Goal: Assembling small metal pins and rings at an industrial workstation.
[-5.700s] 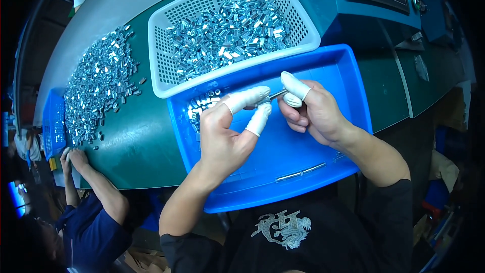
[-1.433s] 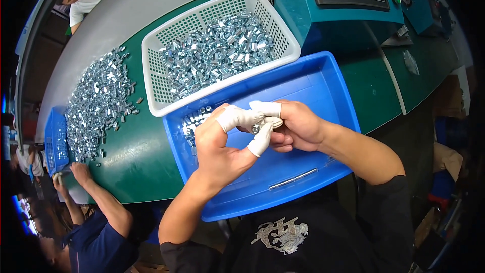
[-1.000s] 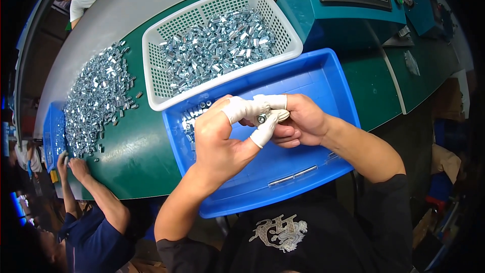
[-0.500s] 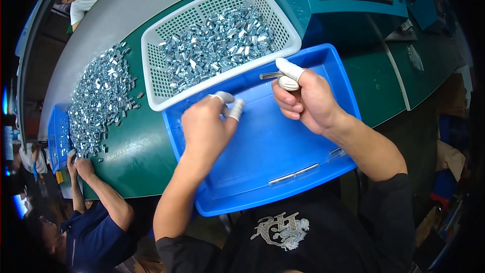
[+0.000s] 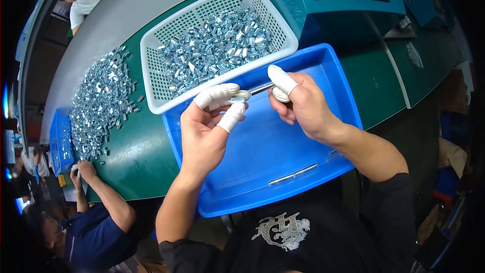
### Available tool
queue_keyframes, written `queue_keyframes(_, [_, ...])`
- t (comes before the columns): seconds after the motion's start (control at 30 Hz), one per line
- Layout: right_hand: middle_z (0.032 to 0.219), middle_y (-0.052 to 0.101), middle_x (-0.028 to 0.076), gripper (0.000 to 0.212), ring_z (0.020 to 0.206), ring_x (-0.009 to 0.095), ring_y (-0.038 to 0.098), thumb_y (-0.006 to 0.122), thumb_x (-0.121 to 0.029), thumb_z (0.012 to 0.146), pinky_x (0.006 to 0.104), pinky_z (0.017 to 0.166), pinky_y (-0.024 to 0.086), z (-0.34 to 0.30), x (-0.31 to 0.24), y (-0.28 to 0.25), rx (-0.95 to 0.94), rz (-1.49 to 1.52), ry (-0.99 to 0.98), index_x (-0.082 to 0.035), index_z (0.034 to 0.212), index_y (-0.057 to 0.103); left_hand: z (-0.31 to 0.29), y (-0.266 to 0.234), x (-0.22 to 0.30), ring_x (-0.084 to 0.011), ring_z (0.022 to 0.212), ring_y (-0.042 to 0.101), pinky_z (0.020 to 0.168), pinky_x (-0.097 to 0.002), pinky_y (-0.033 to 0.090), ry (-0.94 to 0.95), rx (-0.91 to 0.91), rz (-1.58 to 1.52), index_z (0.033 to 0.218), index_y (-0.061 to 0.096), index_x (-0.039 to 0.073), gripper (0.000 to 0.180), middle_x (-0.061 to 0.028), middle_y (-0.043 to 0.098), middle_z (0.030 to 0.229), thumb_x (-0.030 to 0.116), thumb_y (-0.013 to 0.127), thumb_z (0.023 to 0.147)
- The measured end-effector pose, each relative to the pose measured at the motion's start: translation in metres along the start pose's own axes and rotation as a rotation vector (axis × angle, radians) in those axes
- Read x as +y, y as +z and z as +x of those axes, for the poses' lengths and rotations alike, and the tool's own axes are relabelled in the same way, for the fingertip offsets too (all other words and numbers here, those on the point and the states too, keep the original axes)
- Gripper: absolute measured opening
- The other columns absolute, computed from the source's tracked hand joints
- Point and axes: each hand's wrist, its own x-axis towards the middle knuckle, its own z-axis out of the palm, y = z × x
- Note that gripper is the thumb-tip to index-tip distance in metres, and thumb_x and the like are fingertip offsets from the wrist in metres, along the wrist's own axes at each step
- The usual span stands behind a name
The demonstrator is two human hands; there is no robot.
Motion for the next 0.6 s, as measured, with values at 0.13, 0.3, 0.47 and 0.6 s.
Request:
queue_keyframes(0.13, [0.052,0.045,0.000,0.043,0.042,0.006,0.036,0.041,-0.035,0.097,0.0214,0.039,0.030,-0.002,0.002,0.004,0.009,-0.089,-0.054,-0.007,0.064,0.048,-0.001,-0.002,-0.008,-0.0186,0.087,0.065,0.076,-0.0293,0.053,0.030,-0.019,-0.069,0.106,0.060,-0.003,0.022,-0.0121,0.066,0.096,0.000,0.062,0.085])
queue_keyframes(0.3, [0.051,0.044,-0.001,0.047,0.042,0.005,0.036,0.041,-0.037,0.097,0.0204,0.039,0.029,-0.004,0.005,0.009,0.020,-0.197,-0.145,-0.008,0.061,0.046,-0.007,-0.002,-0.011,-0.0191,0.080,0.065,0.071,-0.0287,0.054,0.094,-0.052,0.098,0.103,0.060,-0.003,0.019,-0.0152,0.066,0.092,0.003,0.062,0.085])
queue_keyframes(0.47, [0.051,0.043,-0.002,0.047,0.042,0.004,0.036,0.041,-0.038,0.097,0.0202,0.039,0.028,-0.007,0.004,0.013,-0.011,-0.225,-0.123,-0.009,0.060,0.045,-0.006,-0.001,-0.022,-0.0171,0.080,0.065,0.071,-0.0284,0.053,0.211,-0.052,0.052,0.099,0.059,-0.003,0.016,-0.0122,0.064,0.091,-0.004,0.062,0.083])
queue_keyframes(0.6, [0.051,0.043,-0.002,0.047,0.042,0.005,0.035,0.041,-0.038,0.097,0.0213,0.039,0.028,-0.007,0.007,0.015,-0.022,-0.200,-0.097,-0.009,0.060,0.046,-0.005,-0.001,-0.021,-0.0167,0.081,0.063,0.073,-0.0277,0.052,0.431,-0.033,0.380,0.094,0.059,-0.003,0.016,-0.0109,0.063,0.091,-0.007,0.064,0.080])
